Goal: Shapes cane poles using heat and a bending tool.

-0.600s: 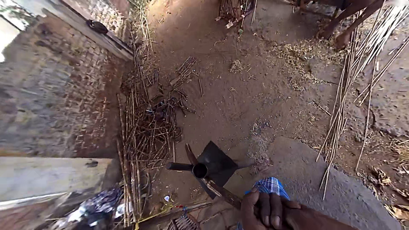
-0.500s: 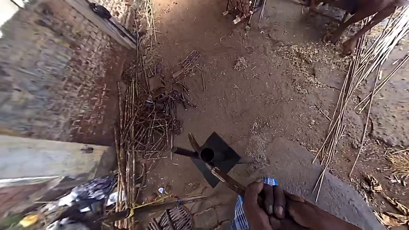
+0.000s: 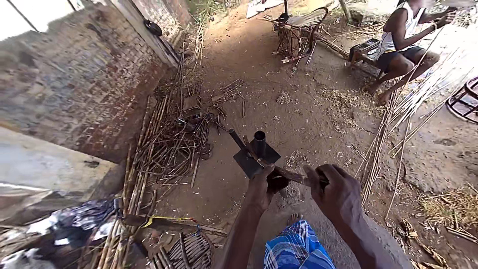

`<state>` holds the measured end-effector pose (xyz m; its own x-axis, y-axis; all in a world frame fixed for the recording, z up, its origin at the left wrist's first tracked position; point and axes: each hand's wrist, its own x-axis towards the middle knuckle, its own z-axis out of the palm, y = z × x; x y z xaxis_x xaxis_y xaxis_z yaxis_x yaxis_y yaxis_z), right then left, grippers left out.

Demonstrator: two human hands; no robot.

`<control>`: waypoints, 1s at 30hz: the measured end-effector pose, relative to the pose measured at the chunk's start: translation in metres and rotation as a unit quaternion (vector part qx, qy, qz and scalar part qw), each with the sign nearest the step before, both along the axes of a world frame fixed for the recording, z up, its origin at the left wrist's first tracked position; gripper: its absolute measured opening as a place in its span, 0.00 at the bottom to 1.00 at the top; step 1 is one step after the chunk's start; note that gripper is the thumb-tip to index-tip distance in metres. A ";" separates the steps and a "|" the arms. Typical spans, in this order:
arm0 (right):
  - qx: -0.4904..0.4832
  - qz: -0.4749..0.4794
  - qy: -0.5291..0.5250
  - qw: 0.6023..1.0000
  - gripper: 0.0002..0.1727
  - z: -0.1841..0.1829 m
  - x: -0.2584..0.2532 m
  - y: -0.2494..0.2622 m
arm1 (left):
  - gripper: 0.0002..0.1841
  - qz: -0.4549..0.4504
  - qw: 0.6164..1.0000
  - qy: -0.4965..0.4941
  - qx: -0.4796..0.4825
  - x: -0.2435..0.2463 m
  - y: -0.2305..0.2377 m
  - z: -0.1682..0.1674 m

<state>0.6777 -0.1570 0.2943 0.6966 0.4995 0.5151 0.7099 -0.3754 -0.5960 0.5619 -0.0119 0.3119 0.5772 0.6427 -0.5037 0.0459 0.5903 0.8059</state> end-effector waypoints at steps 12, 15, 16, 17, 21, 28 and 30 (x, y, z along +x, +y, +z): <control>-0.102 -0.036 0.191 0.976 0.35 0.010 0.132 0.066 | 0.18 0.022 0.997 -0.001 -0.069 0.088 0.019 0.005; -0.083 -0.023 0.135 0.987 0.37 -0.002 0.031 0.005 | 0.24 -0.098 0.994 0.041 0.007 0.021 0.020 -0.004; -0.069 -0.037 0.119 0.990 0.34 -0.009 0.004 -0.005 | 0.24 -0.096 0.993 0.059 0.028 0.004 0.023 -0.008; -0.051 -0.057 0.109 0.991 0.31 -0.017 -0.016 -0.014 | 0.23 -0.080 0.994 0.071 0.030 -0.009 0.025 -0.013; -0.019 -0.116 0.128 0.985 0.31 -0.017 -0.037 -0.044 | 0.22 -0.071 0.995 0.075 -0.014 -0.029 0.027 -0.024; 0.008 -0.148 0.247 0.958 0.31 0.006 0.101 -0.021 | 0.19 -0.085 0.996 0.032 -0.021 0.033 0.008 -0.006; 0.028 -0.138 0.307 0.941 0.29 -0.005 0.163 0.014 | 0.17 -0.035 0.998 0.026 -0.044 0.069 0.014 -0.012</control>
